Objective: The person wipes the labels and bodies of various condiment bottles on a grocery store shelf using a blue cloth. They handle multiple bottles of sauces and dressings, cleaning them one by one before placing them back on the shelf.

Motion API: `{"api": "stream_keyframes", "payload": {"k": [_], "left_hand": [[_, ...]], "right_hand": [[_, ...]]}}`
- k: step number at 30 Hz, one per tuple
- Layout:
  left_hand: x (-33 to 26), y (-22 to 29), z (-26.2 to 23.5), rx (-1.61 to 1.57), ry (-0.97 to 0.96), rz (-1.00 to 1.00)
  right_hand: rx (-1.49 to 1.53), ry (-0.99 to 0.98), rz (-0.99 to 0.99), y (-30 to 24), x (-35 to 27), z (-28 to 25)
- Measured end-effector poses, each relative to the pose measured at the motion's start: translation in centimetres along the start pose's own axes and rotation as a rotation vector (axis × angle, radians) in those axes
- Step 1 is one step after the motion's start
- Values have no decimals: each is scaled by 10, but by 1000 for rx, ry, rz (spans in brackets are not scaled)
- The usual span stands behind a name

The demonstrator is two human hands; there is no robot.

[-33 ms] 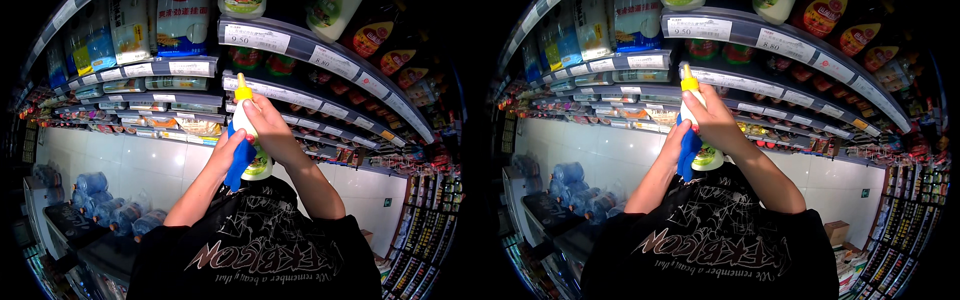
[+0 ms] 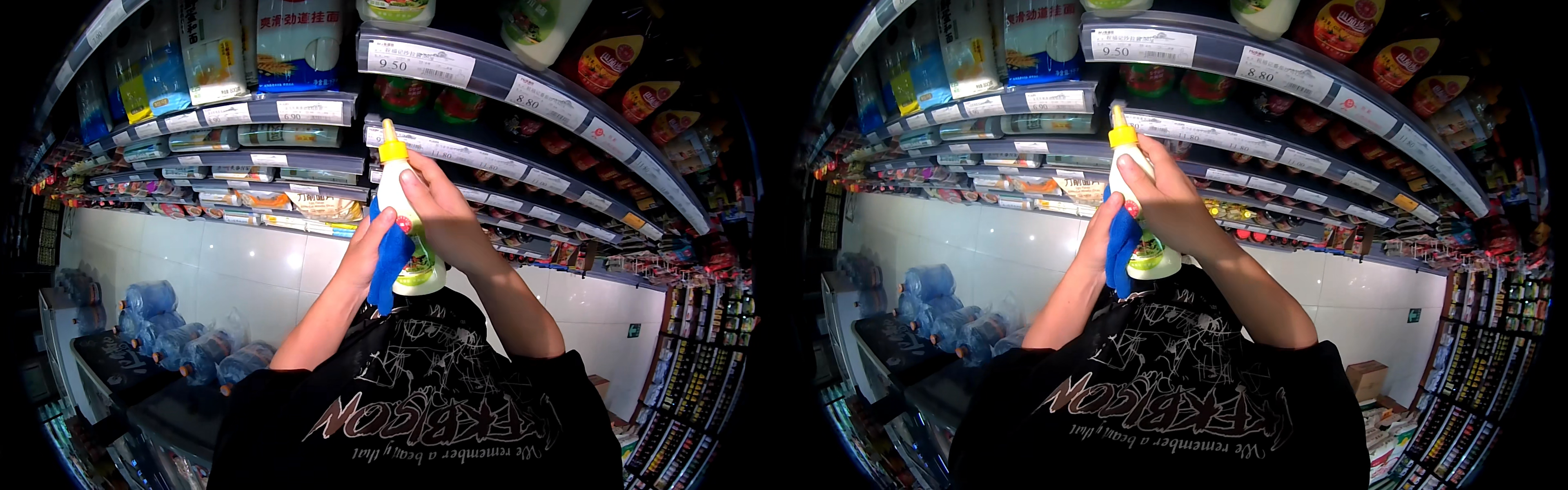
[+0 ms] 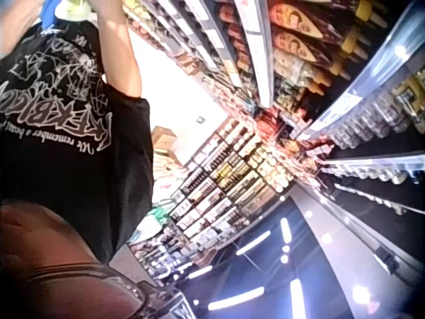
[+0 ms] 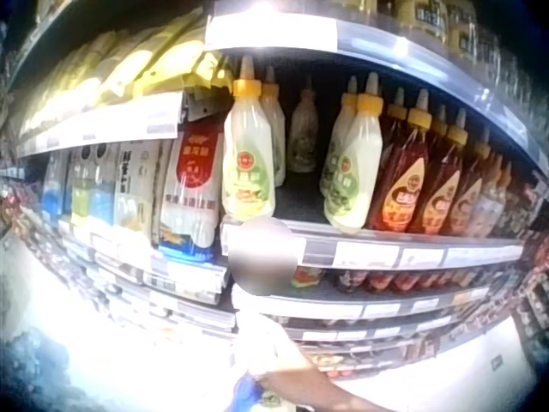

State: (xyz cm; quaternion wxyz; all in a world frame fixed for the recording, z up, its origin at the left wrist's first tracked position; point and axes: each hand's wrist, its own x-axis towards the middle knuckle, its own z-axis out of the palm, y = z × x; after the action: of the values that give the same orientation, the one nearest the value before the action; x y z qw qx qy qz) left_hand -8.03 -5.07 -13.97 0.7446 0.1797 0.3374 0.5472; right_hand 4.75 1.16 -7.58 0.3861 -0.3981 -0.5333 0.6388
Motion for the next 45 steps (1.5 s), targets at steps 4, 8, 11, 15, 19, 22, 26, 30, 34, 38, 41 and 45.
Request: {"api": "stream_keyframes", "payload": {"k": [4, 8, 11, 15, 19, 22, 26, 30, 34, 38, 41, 45], "left_hand": [[-7, 1, -3, -229, 14, 106], [-7, 3, -10, -155, 16, 201], [-8, 7, -12, -152, 24, 231], [-2, 25, -19, -222, -114, 180], [10, 41, -22, -557, -274, 62], [11, 36, -17, -483, -169, 111], [-5, 37, -14, -385, -181, 67], [-19, 43, 10, -40, 38, 177], [-25, 29, 22, -57, 30, 284], [-35, 17, 28, -92, 8, 294], [-38, 20, 36, -84, -41, 290], [-40, 6, 39, -96, -35, 217]], "right_hand": [[-868, 259, -372, -4, -45, -3], [-818, 107, -122, 6, -67, 5], [-698, 84, -127, 17, -64, 6], [-328, -153, 281, 14, -68, -2], [412, -341, 559, 38, -80, -6], [655, -319, 669, 52, -84, 5], [55, -105, 339, 44, -86, 9], [-473, -42, 79, 30, -83, 7], [-790, 97, -306, 34, -78, -4], [-844, 195, -798, 23, -75, -16], [-659, 360, -870, 21, -73, -8], [-384, 327, -1057, 34, -68, -7]]}}
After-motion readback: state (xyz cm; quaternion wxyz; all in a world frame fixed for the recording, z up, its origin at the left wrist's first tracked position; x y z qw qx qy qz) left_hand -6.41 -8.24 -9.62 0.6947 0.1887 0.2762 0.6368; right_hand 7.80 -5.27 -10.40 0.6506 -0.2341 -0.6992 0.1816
